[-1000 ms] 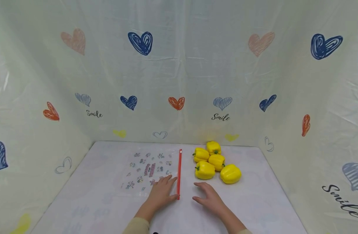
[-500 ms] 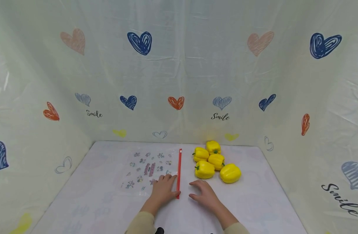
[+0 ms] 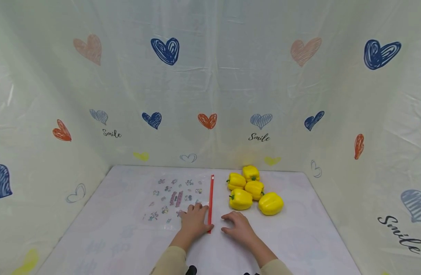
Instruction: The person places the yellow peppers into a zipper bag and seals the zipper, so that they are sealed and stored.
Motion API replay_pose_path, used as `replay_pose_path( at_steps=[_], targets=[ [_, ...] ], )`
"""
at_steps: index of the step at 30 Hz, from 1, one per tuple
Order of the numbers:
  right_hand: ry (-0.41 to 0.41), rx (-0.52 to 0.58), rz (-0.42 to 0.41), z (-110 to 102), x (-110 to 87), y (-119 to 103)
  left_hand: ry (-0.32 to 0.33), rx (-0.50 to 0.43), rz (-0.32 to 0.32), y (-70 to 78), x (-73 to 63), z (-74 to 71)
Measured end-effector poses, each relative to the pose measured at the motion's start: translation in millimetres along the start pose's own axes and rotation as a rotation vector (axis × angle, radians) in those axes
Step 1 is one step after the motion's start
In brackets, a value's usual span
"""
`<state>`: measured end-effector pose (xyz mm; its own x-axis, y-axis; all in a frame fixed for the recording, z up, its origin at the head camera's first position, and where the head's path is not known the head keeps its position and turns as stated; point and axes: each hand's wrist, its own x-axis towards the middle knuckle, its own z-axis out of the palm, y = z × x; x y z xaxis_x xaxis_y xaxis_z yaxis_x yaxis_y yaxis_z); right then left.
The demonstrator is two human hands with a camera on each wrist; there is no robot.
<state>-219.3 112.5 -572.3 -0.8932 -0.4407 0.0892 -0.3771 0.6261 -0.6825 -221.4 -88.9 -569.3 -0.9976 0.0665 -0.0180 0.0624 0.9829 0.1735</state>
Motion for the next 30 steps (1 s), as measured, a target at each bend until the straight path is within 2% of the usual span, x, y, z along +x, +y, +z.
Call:
replay_pose_path(
  at_steps=[10,17,30],
  targets=[
    [0.002,0.009,0.015,0,0.1,-1,-0.005,-0.050,0.009,0.0,-3.3,-4.5],
    [-0.009,0.028,0.040,-1,-0.4,-5,-0.004,-0.097,0.037,-4.4,-4.4,-5.9],
    [0.003,0.033,0.020,-1,-0.2,-6,0.005,-0.181,0.071,-6.7,-6.8,-12.8]
  ],
)
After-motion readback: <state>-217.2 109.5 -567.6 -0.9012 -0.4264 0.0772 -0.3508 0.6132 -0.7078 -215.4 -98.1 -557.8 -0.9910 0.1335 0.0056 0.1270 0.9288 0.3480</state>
